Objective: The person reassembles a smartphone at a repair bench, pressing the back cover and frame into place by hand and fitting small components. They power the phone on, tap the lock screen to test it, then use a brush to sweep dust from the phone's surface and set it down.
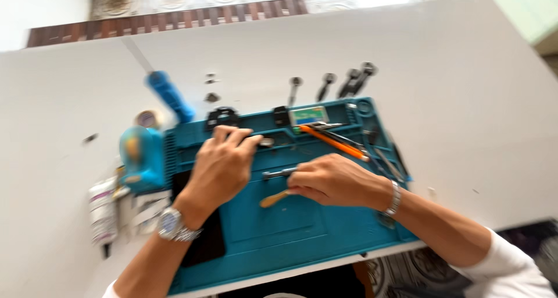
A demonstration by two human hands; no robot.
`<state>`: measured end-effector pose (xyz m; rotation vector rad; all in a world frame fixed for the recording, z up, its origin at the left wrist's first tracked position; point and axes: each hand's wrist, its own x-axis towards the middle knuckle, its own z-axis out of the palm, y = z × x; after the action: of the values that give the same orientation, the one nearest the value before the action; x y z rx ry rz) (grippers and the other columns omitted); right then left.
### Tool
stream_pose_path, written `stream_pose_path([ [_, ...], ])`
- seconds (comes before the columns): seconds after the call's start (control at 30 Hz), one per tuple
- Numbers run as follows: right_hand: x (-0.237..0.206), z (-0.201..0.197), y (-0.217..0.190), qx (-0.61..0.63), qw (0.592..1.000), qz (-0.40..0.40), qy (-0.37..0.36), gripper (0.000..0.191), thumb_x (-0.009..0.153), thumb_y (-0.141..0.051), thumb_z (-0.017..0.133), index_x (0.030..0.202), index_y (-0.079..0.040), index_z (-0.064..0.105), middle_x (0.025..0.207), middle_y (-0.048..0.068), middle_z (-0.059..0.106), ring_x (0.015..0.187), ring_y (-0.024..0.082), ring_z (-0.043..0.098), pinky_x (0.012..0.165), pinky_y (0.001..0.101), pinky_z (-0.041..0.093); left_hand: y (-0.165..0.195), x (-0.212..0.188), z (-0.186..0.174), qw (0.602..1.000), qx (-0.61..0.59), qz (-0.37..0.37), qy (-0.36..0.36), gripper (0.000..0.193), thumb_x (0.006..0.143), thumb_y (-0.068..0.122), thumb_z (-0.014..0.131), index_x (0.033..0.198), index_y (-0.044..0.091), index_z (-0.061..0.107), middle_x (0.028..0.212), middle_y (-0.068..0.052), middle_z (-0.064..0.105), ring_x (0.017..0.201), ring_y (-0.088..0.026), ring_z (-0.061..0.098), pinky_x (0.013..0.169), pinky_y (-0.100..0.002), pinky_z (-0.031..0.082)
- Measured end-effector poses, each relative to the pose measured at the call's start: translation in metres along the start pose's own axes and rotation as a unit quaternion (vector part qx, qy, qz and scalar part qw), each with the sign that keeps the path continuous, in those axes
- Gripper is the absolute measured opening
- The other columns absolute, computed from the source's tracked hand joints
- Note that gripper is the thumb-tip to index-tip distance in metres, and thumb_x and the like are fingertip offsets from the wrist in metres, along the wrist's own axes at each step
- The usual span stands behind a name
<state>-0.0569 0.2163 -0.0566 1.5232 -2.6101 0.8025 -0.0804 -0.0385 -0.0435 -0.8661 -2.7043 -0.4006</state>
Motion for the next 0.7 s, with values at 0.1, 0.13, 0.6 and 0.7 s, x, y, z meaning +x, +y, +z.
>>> stream_pose_path([
  [0.1, 0.005, 0.006, -0.008, 0.038, 0.997, 0.023, -0.059, 0.015, 0.093, -0.022, 0.07, 0.093, -0.008, 0.072, 0.076, 0.003, 0.071, 0.062, 0.018, 0.068, 0.053, 0.0322, 0.053, 0.006, -0.002, -0.006, 0.991, 0.082, 0.039, 0.101, 0.027, 0.096, 0.028, 0.06, 0.108, 0.007, 0.073, 0.125, -0.014, 0.067, 0.118, -0.031, 0.056, 0.097, -0.047, 0.047],
  [0.13, 0.005, 0.007, -0.01, 0.047, 0.997, 0.018, -0.062, 0.016, 0.093, -0.023, 0.07, 0.093, -0.007, 0.072, 0.076, 0.003, 0.071, 0.064, 0.018, 0.068, 0.054, 0.0325, 0.053, 0.009, -0.003, -0.01, 0.99, 0.073, 0.062, 0.107, 0.034, 0.096, 0.037, 0.061, 0.102, 0.006, 0.072, 0.118, -0.014, 0.067, 0.113, -0.031, 0.057, 0.095, -0.048, 0.046],
  [0.6, -0.117, -0.161, 0.059, 0.037, 0.912, 0.392, 0.116, 0.017, 0.082, -0.027, 0.077, 0.094, -0.017, 0.081, 0.09, 0.003, 0.08, 0.07, 0.013, 0.075, 0.061, 0.03, 0.061, 0.041, -0.006, 0.043, 0.965, -0.021, 0.221, -0.14, 0.036, 0.087, 0.041, 0.066, 0.062, 0.016, 0.063, 0.057, -0.001, 0.059, 0.057, -0.018, 0.059, 0.063, -0.04, 0.041],
  [0.7, -0.204, -0.23, 0.138, -0.224, 0.775, 0.546, 0.228, 0.028, 0.102, -0.026, 0.069, 0.086, -0.004, 0.077, 0.069, 0.011, 0.071, 0.058, 0.02, 0.067, 0.06, 0.0352, 0.057, 0.021, -0.005, 0.085, 0.952, 0.046, 0.214, -0.213, 0.049, 0.093, 0.06, 0.058, 0.061, 0.024, 0.06, 0.051, 0.005, 0.053, 0.052, -0.012, 0.055, 0.063, -0.036, 0.037],
])
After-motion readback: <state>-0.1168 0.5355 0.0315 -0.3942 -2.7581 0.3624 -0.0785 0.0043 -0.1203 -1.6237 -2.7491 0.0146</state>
